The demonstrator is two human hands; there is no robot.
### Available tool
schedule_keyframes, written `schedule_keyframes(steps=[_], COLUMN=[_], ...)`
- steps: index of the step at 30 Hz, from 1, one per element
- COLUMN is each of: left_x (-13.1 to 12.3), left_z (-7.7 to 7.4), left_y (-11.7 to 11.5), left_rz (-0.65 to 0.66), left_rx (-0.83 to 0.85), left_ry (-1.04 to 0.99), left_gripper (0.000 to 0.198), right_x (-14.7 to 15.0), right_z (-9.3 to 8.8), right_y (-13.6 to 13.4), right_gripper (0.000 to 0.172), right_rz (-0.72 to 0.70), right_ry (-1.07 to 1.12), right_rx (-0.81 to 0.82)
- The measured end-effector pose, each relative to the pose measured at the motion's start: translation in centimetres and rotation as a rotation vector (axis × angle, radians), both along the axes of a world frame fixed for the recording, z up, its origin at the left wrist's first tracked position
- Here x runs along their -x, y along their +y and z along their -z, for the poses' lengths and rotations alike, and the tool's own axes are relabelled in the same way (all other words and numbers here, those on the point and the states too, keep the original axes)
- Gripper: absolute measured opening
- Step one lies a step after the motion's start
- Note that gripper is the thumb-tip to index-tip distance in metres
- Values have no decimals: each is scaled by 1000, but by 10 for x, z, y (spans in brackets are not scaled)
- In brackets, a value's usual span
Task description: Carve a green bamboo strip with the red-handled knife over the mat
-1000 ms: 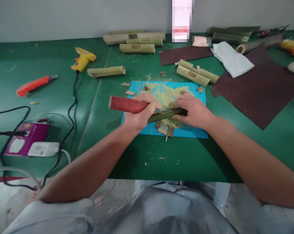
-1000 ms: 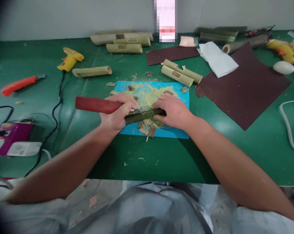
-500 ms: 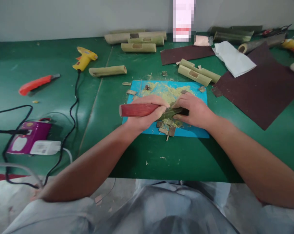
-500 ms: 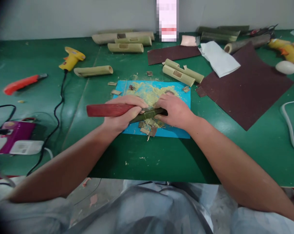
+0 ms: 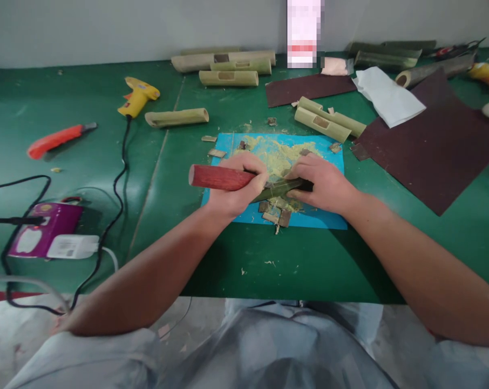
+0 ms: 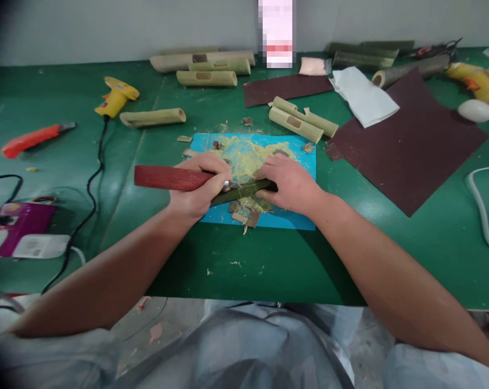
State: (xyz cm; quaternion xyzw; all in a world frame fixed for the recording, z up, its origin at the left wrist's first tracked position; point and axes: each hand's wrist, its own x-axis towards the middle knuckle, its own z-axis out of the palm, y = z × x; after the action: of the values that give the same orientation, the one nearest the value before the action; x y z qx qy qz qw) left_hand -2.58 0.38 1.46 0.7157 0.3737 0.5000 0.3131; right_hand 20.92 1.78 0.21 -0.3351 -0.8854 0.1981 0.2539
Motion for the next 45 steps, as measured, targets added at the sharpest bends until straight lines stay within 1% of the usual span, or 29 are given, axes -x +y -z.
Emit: schedule_keyframes(steps=[5,8,11,14,21,26,31,35,41,45], left_x=[-1,1,2,1,1,1,3,4,3,3], left_z=[-2,1,4,4,3,3,6,8,3,-2], left_y=[0,2,4,4,4,4,5,7,5,4], left_rz=[2,23,5,2,65,52,44,61,86,116], left_rx=[-18,-68,-75,-71,-94,-102,-96,-99,-92,-84], left_ry=[14,-38,-75,-62,-48,-24,-69,-57,-18,32], left_gripper=[18,19,20,19,18,16,23,25,22,14], right_x=[0,0,0,0,-1,0,0,0,0,-1], right_z=[-1,-1,-1,0,1,1,2,2,1,1], right_y=[0,0,0,0,1,1,1,1,1,0], right_gripper=[16,18,17,16,17,18,17,17,16,16], right_rz=[3,-1,-2,-1,-4,-4,0,0,-6,6], right_ry=[-16,-16,-11,-11,-11,-8,8,4,-9,-7], right_rx=[8,-2,-7,-7,-12,-14,-2,-3,7,9])
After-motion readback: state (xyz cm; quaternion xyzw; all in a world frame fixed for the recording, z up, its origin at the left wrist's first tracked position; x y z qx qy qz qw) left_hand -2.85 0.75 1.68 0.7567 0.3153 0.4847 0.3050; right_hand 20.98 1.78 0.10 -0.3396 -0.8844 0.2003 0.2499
